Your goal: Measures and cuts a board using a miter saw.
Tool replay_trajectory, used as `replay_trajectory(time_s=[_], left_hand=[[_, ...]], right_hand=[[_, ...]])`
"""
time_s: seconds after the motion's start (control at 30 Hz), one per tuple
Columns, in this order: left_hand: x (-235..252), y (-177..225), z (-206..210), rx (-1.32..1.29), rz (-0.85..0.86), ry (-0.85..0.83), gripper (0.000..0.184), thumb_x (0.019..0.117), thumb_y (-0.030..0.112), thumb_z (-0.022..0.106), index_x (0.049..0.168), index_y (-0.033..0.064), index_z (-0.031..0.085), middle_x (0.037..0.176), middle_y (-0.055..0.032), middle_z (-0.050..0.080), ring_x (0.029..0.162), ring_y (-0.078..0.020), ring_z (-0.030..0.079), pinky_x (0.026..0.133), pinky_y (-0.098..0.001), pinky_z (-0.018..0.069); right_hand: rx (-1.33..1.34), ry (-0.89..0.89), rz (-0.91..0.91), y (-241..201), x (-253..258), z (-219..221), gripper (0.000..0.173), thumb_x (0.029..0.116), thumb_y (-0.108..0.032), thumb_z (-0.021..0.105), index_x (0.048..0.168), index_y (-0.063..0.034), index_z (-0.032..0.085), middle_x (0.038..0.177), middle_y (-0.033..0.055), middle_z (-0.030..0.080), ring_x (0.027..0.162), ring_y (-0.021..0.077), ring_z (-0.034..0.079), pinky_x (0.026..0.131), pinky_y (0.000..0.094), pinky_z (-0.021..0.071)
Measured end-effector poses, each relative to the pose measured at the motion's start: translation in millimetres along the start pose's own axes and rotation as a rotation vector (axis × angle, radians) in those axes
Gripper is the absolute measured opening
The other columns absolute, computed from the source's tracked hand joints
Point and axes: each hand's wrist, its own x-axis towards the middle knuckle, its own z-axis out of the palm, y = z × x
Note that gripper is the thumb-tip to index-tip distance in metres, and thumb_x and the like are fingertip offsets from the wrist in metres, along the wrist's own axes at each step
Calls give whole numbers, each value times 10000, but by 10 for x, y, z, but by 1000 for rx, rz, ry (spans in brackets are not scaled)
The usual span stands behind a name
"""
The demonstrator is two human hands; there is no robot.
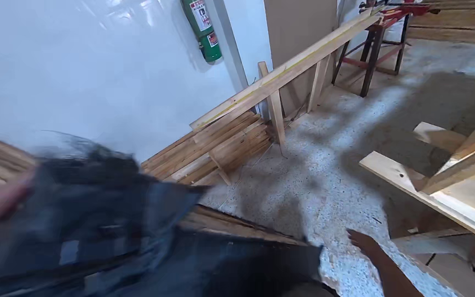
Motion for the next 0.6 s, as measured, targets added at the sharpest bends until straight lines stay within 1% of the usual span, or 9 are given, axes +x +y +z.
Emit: replay_trajectory(time_s=[0.03, 0.1, 0.17, 0.23, 0.3, 0.33, 0.4, 0.5, 0.6], left_hand=[[347, -170, 70, 21, -32, -91, 622, 940, 94, 586, 1478, -143, 381, 1397, -213, 586, 1268, -165, 592, 1107, -321, 466], [863, -603, 266, 61, -111, -203, 850, 817, -16, 685, 1578, -31, 307, 1416, -194, 597, 1215, -184, 649, 1050, -373, 544], [1331, -1076, 556, 161, -126, -304, 947, 808, 50, 758, 1622, 82, 274, 1412, -179, 607, 1179, -230, 675, 1000, -479, 570], [1796, -1547, 909, 283, -127, -361, 982, 824, 146, 796, 1639, 138, 249, 1320, -193, 666, 1094, -299, 714, 920, -571, 582], [2257, -1955, 1249, 426, -171, -384, 1003, 830, 221, 798, 1648, 151, 223, 1157, -244, 719, 952, -414, 732, 817, -657, 565], [2488, -2146, 1396, 478, -191, -393, 1007, 832, 243, 797, 1649, 144, 217, 1111, -273, 721, 910, -467, 722, 794, -685, 550], [2976, -2511, 1617, 525, -230, -432, 1006, 855, 267, 781, 1653, 129, 186, 1131, -316, 698, 927, -533, 696, 819, -721, 527], [3636, -3025, 1852, 550, -272, -407, 963, 875, 298, 756, 1648, 124, 208, 1098, -320, 703, 914, -533, 696, 823, -715, 526], [4255, -3334, 1986, 556, -365, -358, 912, 892, 332, 725, 1640, 122, 246, 1152, -308, 700, 984, -510, 698, 868, -700, 521]], right_hand=[[87, -18, -27, -354, 100, 156, 475, 1097, -374, 467, 1440, -61, 570, 1399, 178, 628, 1279, 343, 606, 1051, 559, 466], [180, -83, -55, -917, 233, 462, 476, 1095, -392, 458, 1428, -75, 581, 1372, 137, 656, 1251, 295, 631, 1032, 524, 489], [174, -129, -114, -1272, 357, 630, 494, 1083, -427, 464, 1409, -84, 604, 1344, 120, 676, 1228, 267, 652, 1031, 498, 510], [173, -139, -127, -1416, 416, 702, 510, 1075, -462, 462, 1406, -105, 614, 1335, 101, 685, 1215, 252, 664, 1030, 491, 525], [202, -125, -85, -1470, 469, 702, 495, 1068, -469, 475, 1382, -121, 636, 1302, 82, 704, 1187, 241, 680, 1015, 486, 542], [210, -119, -54, -1488, 518, 675, 489, 1066, -469, 485, 1375, -125, 643, 1292, 77, 710, 1179, 237, 684, 1010, 483, 544], [241, -92, -3, -1560, 723, 592, 481, 1054, -471, 516, 1352, -121, 660, 1256, 82, 725, 1144, 238, 700, 984, 479, 558], [257, -92, 35, -1905, 1204, 408, 469, 1044, -466, 540, 1315, -110, 679, 1222, 83, 737, 1105, 230, 714, 967, 469, 567], [187, -128, 8, -2689, 1731, 136, 491, 1046, -476, 536, 1323, -91, 665, 1239, 105, 722, 1117, 249, 703, 976, 478, 552]])
